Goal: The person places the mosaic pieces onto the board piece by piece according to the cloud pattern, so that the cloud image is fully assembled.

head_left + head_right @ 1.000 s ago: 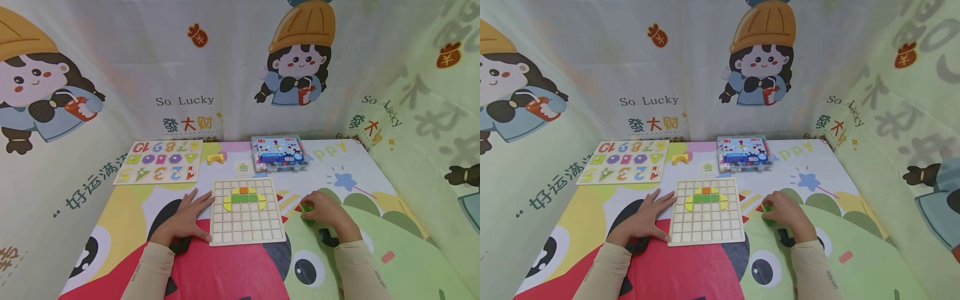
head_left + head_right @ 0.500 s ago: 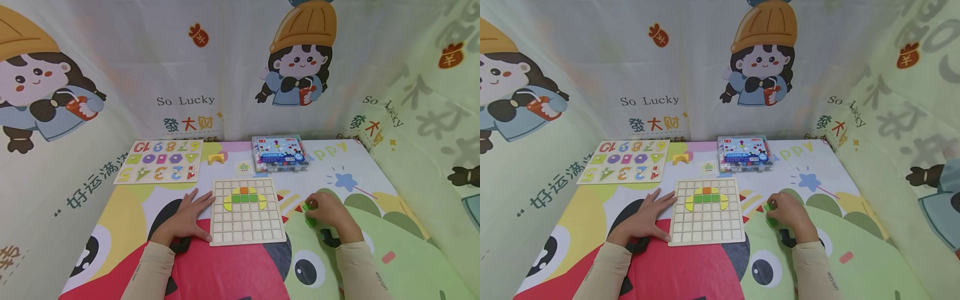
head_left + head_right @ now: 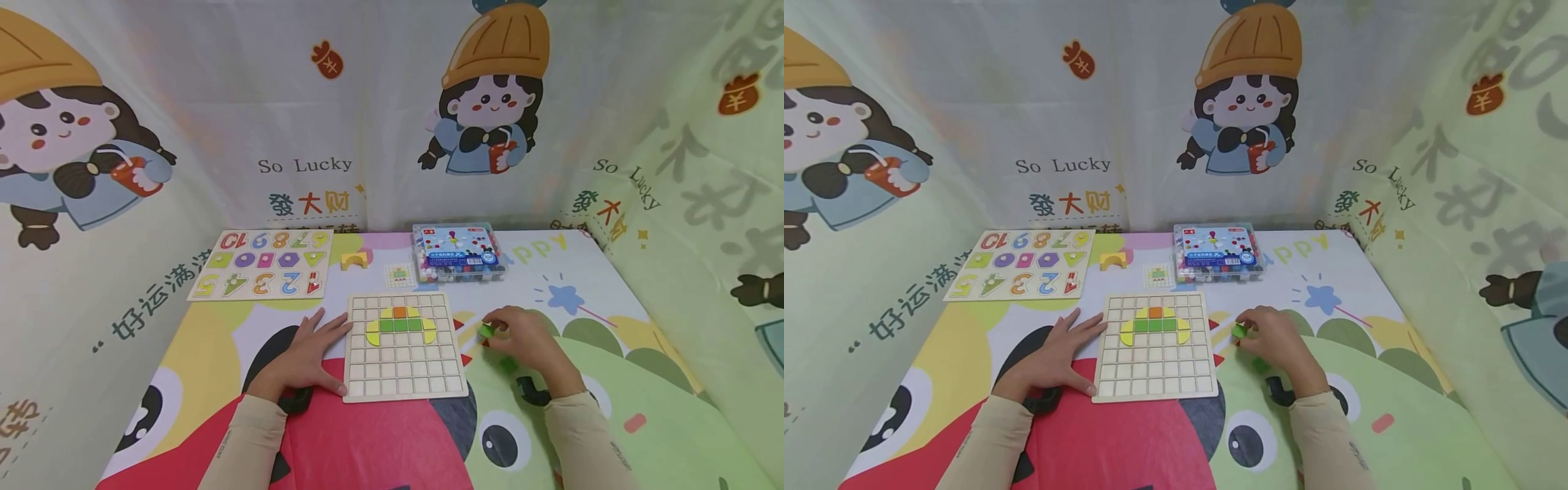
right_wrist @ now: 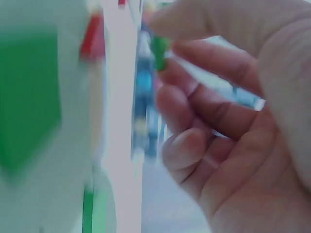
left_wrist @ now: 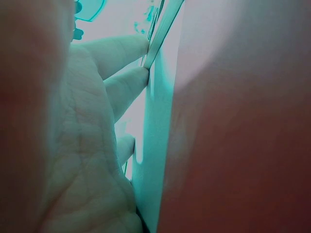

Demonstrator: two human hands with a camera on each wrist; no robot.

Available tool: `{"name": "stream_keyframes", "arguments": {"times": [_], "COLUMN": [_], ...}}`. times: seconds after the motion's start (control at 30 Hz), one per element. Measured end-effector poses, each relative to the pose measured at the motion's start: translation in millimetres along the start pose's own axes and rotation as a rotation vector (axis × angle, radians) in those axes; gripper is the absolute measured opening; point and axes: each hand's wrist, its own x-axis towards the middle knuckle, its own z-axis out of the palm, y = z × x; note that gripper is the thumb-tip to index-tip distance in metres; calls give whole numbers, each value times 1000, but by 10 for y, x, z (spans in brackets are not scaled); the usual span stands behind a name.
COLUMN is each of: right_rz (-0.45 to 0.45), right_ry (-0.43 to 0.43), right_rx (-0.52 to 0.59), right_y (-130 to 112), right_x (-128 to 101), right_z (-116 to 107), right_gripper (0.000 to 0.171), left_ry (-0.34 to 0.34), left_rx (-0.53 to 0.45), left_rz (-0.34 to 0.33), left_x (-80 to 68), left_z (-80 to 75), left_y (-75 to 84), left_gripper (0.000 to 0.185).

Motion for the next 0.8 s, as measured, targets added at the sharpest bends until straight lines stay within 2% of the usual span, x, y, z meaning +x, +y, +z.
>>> {"name": "stream_keyframes", "arguments": {"times": [0.17,0.37,0.57,0.8], "right_rz": [-168,-286,-366,-387], "right_ry": [-8,-98,-199,-263], "right_rx": [92,84,27,-23], "right_y": [-276,-628,-890,-1122], "right_x": [119,334,584,743], "right_z": [79,129,279,455], "right_gripper": [30,32,30,26], "left_ry": [-2,3,2,6], "left_rx": [-3,-1,4,3], "left_rz": [8,6,4,-7], "left_x": [-3,-11,-12,-17], "left_z": [11,11,-11,7], "left_y": [-12,-12,11,27], "left_gripper": [124,124,124,124]}}
